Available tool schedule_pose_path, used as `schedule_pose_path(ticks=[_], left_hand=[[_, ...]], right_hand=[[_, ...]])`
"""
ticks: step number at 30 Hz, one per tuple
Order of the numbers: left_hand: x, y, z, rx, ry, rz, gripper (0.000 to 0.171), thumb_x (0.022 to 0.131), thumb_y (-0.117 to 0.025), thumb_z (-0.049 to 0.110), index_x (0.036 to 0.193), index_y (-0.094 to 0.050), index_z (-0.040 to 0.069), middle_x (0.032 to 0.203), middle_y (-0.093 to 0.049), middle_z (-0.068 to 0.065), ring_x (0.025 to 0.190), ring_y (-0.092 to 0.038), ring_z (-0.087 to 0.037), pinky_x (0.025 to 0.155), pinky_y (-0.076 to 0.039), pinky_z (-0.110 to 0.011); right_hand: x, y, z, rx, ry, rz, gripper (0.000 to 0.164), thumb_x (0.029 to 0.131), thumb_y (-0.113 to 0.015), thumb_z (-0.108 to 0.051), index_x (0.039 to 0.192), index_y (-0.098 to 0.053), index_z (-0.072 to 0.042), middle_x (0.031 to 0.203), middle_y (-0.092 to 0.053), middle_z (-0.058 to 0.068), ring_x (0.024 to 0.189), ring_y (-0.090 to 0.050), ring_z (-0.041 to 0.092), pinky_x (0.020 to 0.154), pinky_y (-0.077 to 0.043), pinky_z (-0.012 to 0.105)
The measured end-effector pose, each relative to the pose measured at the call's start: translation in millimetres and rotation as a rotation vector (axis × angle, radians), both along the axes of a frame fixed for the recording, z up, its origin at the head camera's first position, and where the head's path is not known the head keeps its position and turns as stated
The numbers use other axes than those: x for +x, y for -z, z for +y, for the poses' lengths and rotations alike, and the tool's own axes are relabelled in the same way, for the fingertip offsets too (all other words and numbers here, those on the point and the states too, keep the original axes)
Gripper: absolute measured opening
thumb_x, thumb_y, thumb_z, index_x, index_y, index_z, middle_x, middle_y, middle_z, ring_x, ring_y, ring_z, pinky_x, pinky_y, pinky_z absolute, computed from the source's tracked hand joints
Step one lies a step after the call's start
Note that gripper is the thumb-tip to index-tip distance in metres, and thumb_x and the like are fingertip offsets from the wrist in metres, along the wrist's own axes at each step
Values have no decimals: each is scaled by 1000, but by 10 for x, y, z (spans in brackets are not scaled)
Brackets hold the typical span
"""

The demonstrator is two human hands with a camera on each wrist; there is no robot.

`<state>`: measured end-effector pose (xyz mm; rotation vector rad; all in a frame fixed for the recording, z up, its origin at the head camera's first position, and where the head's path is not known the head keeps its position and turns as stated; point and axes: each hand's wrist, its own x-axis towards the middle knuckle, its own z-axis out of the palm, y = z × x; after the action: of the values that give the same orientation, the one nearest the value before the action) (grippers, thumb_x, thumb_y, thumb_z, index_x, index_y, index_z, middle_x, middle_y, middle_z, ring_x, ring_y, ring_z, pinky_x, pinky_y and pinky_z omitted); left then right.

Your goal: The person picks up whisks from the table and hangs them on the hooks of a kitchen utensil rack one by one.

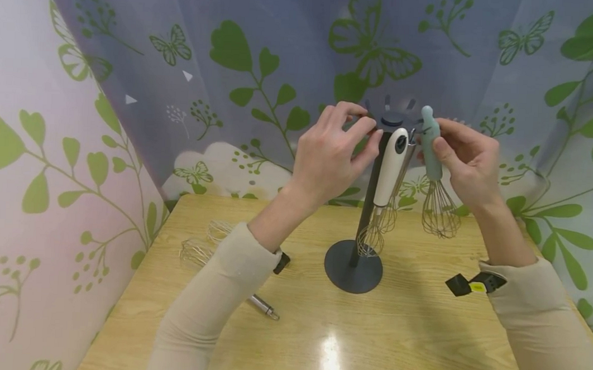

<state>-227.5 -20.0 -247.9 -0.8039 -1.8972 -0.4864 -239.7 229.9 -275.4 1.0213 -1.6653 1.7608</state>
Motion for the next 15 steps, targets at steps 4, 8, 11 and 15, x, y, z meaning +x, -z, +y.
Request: schedule_pose_path(ticks=[4,8,11,15], left_hand=[[1,3,2,1,4,3,25,107,-58,30,99,-75,13,115,-72,-10,100,-70,-24,60,-59,-32],[1,1,3,3,6,3,25,107,-58,29,99,-75,13,115,-72,-10,100,-70,-25,61,-59,-32],[5,1,1,4,3,-1,24,107,-58,29,99,-75,13,115,-72,-10,100,-70,-25,62,-59,-32],[7,1,1,3,1,-1,24,107,-58,29,99,-75,13,116,-72,-10,100,-70,-25,63,-60,-31]], right_hand=[[-13,23,-7,-5,6,14,24,99,-63,7,121,-74,8,96,-80,1,72,-75,10,68,-60,18],[-14,42,-31,-13,-5,20,25,99,-62,9,122,-73,8,96,-81,2,73,-75,10,68,-60,18],[-7,56,-52,-20,-16,6,25,99,-62,10,122,-73,8,96,-80,2,73,-76,11,69,-61,19],[-4,79,-70,-25,-10,-9,25,100,-61,9,122,-74,6,95,-80,2,72,-76,11,69,-61,19]])
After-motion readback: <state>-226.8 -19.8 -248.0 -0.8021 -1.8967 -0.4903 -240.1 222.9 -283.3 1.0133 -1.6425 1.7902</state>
